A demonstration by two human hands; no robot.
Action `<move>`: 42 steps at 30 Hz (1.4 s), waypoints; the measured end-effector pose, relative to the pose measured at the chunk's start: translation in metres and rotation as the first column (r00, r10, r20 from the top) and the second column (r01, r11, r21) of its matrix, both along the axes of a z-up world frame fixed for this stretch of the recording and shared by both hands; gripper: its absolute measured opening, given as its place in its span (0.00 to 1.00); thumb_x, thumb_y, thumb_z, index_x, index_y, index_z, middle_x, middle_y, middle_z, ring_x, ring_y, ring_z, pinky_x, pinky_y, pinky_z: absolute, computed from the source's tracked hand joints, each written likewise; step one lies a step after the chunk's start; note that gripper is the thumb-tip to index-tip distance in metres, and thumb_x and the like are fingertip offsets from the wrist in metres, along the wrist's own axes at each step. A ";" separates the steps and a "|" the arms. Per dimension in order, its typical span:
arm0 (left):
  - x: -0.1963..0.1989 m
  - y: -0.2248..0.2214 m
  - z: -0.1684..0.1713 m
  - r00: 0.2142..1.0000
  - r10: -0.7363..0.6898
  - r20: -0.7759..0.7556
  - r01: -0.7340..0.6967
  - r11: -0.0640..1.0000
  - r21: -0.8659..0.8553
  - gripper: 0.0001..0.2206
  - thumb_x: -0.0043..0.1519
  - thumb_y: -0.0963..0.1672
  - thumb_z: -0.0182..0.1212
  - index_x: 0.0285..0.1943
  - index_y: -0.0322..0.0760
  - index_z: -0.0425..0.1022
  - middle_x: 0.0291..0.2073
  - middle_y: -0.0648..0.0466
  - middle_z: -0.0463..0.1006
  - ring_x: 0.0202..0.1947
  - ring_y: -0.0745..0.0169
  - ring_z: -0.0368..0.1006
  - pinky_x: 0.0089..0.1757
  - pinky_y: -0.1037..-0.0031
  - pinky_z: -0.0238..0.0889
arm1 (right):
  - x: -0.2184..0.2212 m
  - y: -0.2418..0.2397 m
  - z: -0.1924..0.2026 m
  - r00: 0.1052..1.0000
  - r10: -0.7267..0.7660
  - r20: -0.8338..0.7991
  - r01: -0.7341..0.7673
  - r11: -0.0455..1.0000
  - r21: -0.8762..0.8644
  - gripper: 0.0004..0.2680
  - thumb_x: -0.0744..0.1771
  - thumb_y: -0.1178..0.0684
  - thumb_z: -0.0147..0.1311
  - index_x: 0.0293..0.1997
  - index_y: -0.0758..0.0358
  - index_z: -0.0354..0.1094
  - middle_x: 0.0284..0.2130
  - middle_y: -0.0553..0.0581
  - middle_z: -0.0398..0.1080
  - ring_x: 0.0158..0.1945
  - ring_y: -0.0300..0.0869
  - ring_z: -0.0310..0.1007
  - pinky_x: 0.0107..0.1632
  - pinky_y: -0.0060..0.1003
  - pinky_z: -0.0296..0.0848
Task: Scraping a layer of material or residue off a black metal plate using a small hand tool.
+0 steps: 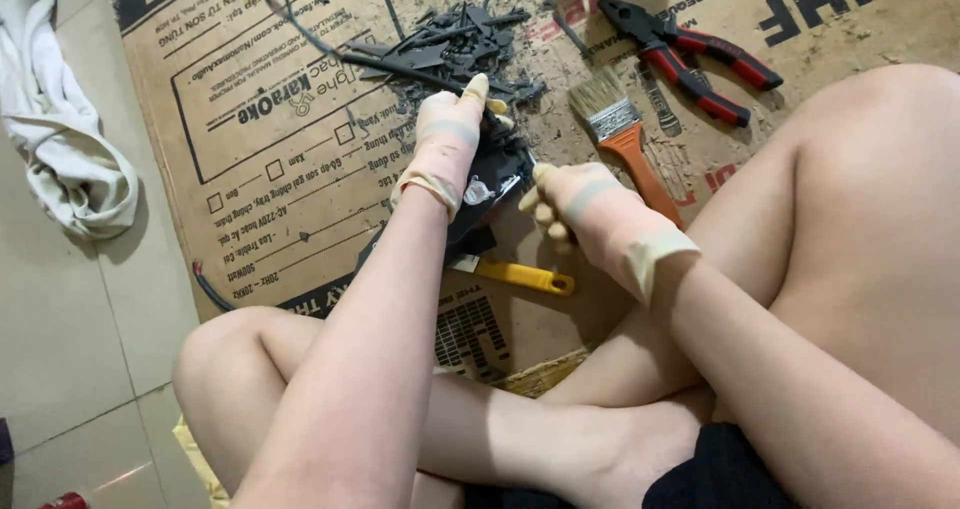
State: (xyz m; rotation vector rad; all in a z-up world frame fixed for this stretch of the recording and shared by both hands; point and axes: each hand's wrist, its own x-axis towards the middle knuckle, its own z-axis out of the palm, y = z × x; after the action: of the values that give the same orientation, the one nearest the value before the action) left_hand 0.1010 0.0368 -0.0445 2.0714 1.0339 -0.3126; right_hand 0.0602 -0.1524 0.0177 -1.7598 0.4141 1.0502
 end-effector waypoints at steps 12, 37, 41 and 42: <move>-0.012 -0.014 0.035 0.988 0.119 0.094 -0.103 0.983 -0.154 0.24 0.60 0.58 0.56 0.45 0.37 0.80 0.38 0.52 0.84 0.51 0.57 0.78 0.57 0.61 0.67 | 0.040 0.004 -0.034 0.945 -0.079 0.317 0.009 0.976 0.218 0.16 0.57 0.49 0.76 0.43 0.59 0.76 0.24 0.54 0.74 0.26 0.36 0.69 0.32 0.32 0.69; -0.108 -0.002 0.158 0.710 0.291 0.641 0.385 0.602 -0.699 0.16 0.67 0.49 0.53 0.33 0.34 0.76 0.27 0.49 0.79 0.32 0.62 0.74 0.44 0.74 0.67 | 0.036 0.003 0.026 0.282 -0.020 0.959 -0.314 0.943 0.112 0.02 0.67 0.64 0.57 0.42 0.69 0.71 0.28 0.54 0.73 0.26 0.34 0.67 0.28 0.23 0.73; -0.120 -0.002 0.152 0.699 0.311 0.644 0.410 0.564 -0.717 0.16 0.67 0.48 0.55 0.34 0.30 0.75 0.29 0.46 0.77 0.32 0.57 0.73 0.42 0.71 0.67 | 0.079 -0.019 -0.004 0.550 -0.078 0.831 -0.103 0.982 0.161 0.05 0.69 0.58 0.59 0.44 0.69 0.72 0.27 0.51 0.72 0.26 0.32 0.70 0.29 0.25 0.71; -0.120 -0.003 0.154 0.697 0.312 0.645 0.411 0.563 -0.717 0.16 0.67 0.48 0.55 0.34 0.30 0.75 0.29 0.46 0.77 0.32 0.57 0.73 0.42 0.71 0.67 | 0.074 -0.015 0.010 0.549 -0.077 0.832 -0.104 0.982 0.160 0.05 0.69 0.58 0.59 0.44 0.69 0.72 0.27 0.51 0.72 0.26 0.32 0.70 0.29 0.25 0.71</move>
State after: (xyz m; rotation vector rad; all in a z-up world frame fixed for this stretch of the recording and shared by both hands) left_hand -0.0187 0.0334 0.1096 1.1089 0.1872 0.0345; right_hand 0.1338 -0.1678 0.0273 -1.8576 -0.3153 0.1276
